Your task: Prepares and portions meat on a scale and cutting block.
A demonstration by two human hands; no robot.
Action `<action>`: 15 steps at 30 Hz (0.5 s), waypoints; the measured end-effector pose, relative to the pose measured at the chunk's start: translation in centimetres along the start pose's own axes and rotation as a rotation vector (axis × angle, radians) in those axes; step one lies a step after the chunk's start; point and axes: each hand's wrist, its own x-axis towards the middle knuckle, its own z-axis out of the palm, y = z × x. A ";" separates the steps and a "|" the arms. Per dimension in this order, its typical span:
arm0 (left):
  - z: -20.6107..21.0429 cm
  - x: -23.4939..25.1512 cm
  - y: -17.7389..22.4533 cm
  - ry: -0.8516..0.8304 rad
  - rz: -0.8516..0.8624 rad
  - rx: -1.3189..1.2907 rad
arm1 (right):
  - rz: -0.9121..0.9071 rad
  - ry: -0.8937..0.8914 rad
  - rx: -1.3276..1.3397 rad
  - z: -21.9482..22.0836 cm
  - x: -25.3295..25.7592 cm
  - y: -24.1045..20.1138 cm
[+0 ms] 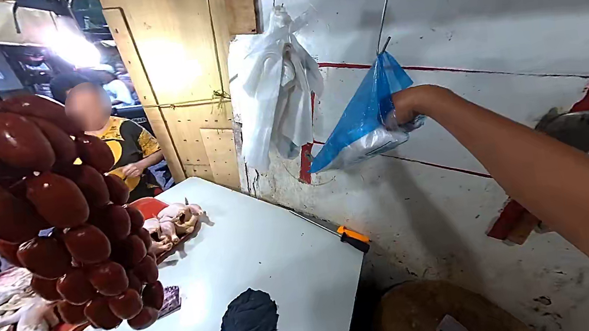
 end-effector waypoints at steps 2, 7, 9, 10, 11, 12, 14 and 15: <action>-2.9 3.9 3.4 0.121 0.146 0.046 | -0.019 -0.012 0.012 -0.5 -1.9 -0.6; -10.1 16.5 14.8 0.448 0.658 0.330 | -0.046 0.157 0.231 -1.1 -4.9 0.0; -12.3 22.2 19.0 0.525 0.792 0.429 | -0.053 0.208 0.507 -0.7 -5.0 0.8; -13.3 24.9 20.5 0.503 0.821 0.477 | -0.054 0.205 0.652 -0.6 -5.2 1.1; -14.1 27.2 21.8 0.462 0.828 0.521 | -0.053 0.199 0.784 -0.6 -5.5 1.2; -14.7 28.9 22.7 0.411 0.795 0.570 | -0.059 0.214 0.901 -0.5 -5.9 1.2; -15.3 31.2 23.5 0.341 0.682 0.688 | -0.045 0.277 1.093 -0.8 -6.8 1.5; -15.4 31.7 23.7 0.316 0.626 0.746 | -0.049 0.335 1.194 -1.0 -7.2 1.8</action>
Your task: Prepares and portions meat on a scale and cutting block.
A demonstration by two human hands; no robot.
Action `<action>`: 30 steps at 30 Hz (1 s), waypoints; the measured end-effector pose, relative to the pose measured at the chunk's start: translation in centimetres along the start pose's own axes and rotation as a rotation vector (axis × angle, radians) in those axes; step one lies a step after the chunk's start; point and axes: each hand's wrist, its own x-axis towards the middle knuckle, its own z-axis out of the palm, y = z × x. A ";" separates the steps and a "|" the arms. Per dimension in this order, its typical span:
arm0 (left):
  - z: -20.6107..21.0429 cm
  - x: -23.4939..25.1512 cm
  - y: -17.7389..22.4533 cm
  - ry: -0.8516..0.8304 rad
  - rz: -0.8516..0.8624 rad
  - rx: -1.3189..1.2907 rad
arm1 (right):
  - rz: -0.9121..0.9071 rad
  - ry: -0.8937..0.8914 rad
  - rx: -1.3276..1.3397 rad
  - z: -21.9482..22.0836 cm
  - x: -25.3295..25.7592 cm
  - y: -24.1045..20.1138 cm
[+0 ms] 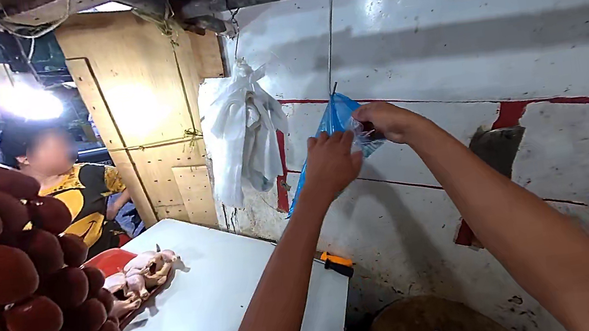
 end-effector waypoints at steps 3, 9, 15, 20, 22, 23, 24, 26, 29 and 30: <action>0.0 0.7 0.5 -0.094 -0.086 0.098 | -0.125 0.080 0.393 -1.7 -0.9 -0.3; 0.0 -2.8 5.1 0.366 -0.064 -0.336 | -0.265 0.041 0.858 -2.4 -7.4 -2.5; 2.9 -12.2 12.4 0.411 -0.198 -1.620 | -0.369 0.040 0.986 3.1 -14.3 2.9; 5.8 -16.9 13.4 0.448 -0.717 -1.268 | -0.392 0.304 0.799 7.0 -17.5 10.8; 7.2 -19.1 12.7 0.461 -0.746 -0.982 | -0.377 0.402 0.718 7.4 -18.8 14.1; 7.8 -20.3 12.4 0.481 -0.740 -0.862 | -0.360 0.421 0.706 7.4 -19.3 15.9; 8.4 -21.4 12.3 0.501 -0.754 -0.802 | -0.328 0.403 0.699 7.3 -19.7 17.8; 9.5 -23.3 12.8 0.509 -0.861 -0.858 | -0.211 0.270 0.656 7.4 -21.4 21.8; 11.3 -25.3 14.7 0.343 -1.122 -1.073 | 0.054 -0.024 0.496 9.0 -25.2 26.1; 11.9 -26.0 15.5 0.253 -1.194 -1.179 | 0.130 -0.127 0.417 9.5 -26.1 27.2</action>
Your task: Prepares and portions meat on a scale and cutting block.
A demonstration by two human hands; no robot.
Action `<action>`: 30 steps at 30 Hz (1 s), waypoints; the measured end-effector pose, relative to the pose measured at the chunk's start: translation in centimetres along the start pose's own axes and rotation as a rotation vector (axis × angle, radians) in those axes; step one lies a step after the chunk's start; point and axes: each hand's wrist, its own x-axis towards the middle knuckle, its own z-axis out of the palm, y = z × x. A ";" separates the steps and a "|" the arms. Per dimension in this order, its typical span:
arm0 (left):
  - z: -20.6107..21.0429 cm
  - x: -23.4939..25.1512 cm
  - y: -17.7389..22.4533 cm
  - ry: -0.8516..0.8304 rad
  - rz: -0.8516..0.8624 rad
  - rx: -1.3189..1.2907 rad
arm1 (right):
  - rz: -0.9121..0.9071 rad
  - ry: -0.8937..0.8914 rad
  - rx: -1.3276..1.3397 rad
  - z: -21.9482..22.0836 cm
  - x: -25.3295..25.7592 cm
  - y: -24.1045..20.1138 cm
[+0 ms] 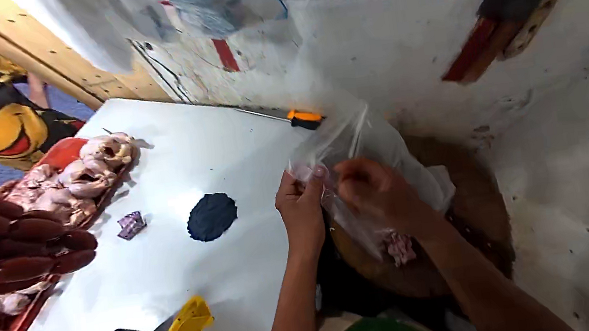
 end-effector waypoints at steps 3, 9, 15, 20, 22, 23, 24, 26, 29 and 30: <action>1.1 -1.4 -3.5 -0.162 -0.277 -0.102 | 0.157 0.032 -0.054 -1.0 -1.4 4.2; 1.5 3.3 -14.5 -0.359 -0.265 0.480 | 0.104 0.333 0.787 -9.7 -2.9 6.9; 4.9 6.5 -12.5 -0.570 -0.467 -0.083 | 0.154 0.151 -0.731 -16.6 -1.3 10.0; 6.3 7.6 -8.4 -1.096 0.275 0.627 | 0.385 0.327 -0.655 -21.4 2.6 11.1; 6.1 6.6 -11.8 -0.945 0.412 1.013 | 0.393 0.350 -0.311 -20.3 2.8 12.4; 5.4 6.1 -15.0 -0.850 0.399 1.139 | 0.406 0.306 -0.125 -19.3 2.5 14.4; 4.3 5.7 -18.7 -0.782 0.316 1.235 | 0.442 0.240 -0.023 -18.2 2.3 17.1; 1.8 4.5 -26.2 -0.728 0.013 1.330 | 0.507 0.147 -0.211 -16.2 2.3 24.6; -0.5 -0.6 -31.3 -0.559 -0.272 1.265 | 0.510 -0.011 -0.776 -14.8 0.5 32.1; -0.8 -2.9 -31.6 -0.493 -0.270 1.232 | 0.485 -0.052 -0.884 -14.7 -0.8 32.7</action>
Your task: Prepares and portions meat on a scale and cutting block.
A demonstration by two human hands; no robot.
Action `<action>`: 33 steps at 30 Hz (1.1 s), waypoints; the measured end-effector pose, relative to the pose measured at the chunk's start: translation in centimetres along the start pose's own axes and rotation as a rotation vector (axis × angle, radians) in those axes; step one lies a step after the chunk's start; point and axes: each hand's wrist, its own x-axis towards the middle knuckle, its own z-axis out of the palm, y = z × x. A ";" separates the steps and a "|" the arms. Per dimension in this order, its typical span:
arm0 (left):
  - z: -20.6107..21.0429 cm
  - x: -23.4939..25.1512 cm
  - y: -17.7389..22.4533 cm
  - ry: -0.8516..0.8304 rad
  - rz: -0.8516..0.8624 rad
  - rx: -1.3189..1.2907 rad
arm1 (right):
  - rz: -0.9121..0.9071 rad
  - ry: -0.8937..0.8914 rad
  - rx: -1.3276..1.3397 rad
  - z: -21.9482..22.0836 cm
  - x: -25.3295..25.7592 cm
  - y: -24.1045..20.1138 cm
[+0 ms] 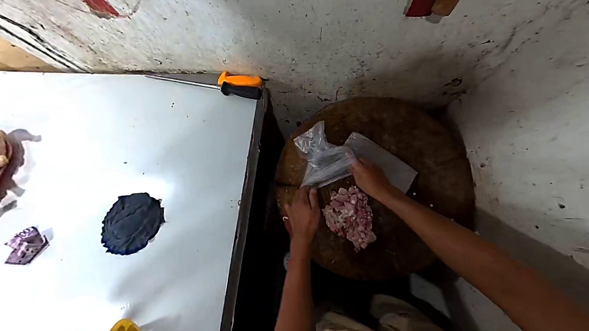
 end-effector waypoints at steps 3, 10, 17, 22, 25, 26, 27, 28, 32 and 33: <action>2.6 -6.1 -0.1 0.071 0.010 0.042 | -0.159 0.068 -0.128 1.5 -3.9 2.6; 7.1 -14.1 2.7 -0.051 -0.029 0.070 | -0.059 0.160 -0.148 5.8 -15.7 5.8; 8.9 -13.6 7.0 -0.187 -0.069 -0.031 | 0.267 0.102 0.123 8.6 -21.8 1.2; 8.9 -11.7 9.6 -0.184 -0.075 -0.292 | 0.403 0.111 0.522 6.3 -20.4 0.3; 4.9 -8.9 12.9 -0.277 -0.053 -0.282 | 0.384 0.024 0.672 0.6 -19.7 -0.1; 3.2 -7.6 14.4 -0.320 -0.023 -0.257 | 0.353 -0.005 0.662 -1.6 -19.4 0.1; 1.7 -6.2 15.7 -0.354 0.016 -0.229 | 0.314 -0.030 0.625 -3.8 -19.0 0.5; 0.4 -4.8 17.0 -0.369 0.054 -0.201 | 0.282 -0.046 0.587 -6.0 -18.5 1.0; -3.3 0.1 21.0 -0.371 0.137 0.030 | 0.275 -0.032 0.487 -13.4 -16.3 3.3; -4.3 0.7 21.7 -0.371 0.138 0.135 | 0.278 -0.003 0.466 -14.3 -15.8 4.1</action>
